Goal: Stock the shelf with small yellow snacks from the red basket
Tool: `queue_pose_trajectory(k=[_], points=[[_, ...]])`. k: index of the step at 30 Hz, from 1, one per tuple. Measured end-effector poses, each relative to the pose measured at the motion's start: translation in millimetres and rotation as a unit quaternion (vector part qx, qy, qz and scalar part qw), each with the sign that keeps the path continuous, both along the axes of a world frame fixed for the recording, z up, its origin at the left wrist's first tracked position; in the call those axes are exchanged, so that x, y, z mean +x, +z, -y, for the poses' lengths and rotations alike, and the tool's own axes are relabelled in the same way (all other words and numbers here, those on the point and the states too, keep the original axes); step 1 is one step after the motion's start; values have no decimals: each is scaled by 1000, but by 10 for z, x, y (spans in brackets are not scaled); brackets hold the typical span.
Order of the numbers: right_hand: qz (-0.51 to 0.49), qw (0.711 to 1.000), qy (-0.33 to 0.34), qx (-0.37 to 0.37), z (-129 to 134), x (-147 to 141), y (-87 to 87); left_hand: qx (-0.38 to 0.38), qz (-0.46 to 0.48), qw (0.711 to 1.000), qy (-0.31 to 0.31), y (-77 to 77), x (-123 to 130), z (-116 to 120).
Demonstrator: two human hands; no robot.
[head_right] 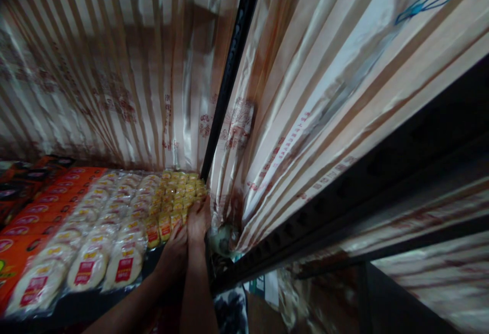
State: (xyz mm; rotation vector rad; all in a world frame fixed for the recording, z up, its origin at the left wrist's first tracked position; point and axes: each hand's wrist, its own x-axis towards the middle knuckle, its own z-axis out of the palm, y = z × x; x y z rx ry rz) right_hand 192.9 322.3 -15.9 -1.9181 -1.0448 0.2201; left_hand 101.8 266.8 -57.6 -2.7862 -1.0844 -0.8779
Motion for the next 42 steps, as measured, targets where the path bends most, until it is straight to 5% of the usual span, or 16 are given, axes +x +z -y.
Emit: queue_pose_trajectory(k=[6,12,22,32,42], points=[[-6,998,-56,-7,-167,193,85,-3,-43,999,15,91,6,4],[-12,1000,-13,-14,-352,258,-64,20,-77,996,32,10,32,-24],[18,998,64,-2,-275,115,-22,13,-56,998,30,15,34,-30],[-38,997,54,-47,-269,107,38,31,-42,998,44,17,30,-24],[66,997,44,-9,-288,82,20,2,-9,999,30,-1,23,-33]])
